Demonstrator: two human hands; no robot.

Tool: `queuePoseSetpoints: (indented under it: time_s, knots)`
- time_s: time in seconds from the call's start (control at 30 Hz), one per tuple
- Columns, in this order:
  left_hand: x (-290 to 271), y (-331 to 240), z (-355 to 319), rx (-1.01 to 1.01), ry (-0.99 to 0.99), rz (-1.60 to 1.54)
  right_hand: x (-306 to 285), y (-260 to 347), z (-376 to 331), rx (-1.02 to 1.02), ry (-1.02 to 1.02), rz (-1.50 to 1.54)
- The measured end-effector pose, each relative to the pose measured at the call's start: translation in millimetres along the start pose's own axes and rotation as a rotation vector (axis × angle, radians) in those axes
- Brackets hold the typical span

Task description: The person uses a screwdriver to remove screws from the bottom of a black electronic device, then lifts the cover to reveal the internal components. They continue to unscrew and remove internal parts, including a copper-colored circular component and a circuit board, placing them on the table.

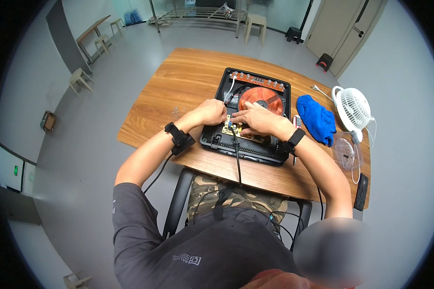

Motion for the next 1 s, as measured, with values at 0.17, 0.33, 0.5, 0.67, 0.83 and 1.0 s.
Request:
queuePoseSetpoints:
  time_s: [0.17,0.33,0.5,0.67,0.83,1.0]
  knots:
    - [2,7,-3,0.002,-0.052,-0.070,-3,5,2,0.024,0.008,0.002]
    - [1,9,-6,-0.028,-0.069,-0.157,-5,7,5,0.031,-0.003,0.006]
    - [-2,8,-5,-0.013,-0.106,-0.125,-9,6,3,-0.004,-0.121,0.015]
    - [-6,1,-4,0.077,-0.108,-0.126,-2,4,3,0.042,-0.055,0.010]
    - [-9,2,-5,0.102,-0.105,-0.176,-3,2,2,0.090,-0.031,0.018]
    - [-9,0,-4,0.097,-0.090,-0.145,3,1,7,0.104,0.004,-0.024]
Point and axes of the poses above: each hand's wrist, its own z-axis towards the middle knuckle, its own x-axis out of the palm, y = z × x, the point moved 10 cm from there along z, towards the middle knuckle, and after that the axes turned 3 degrees about -y, right-handed, at the moved point
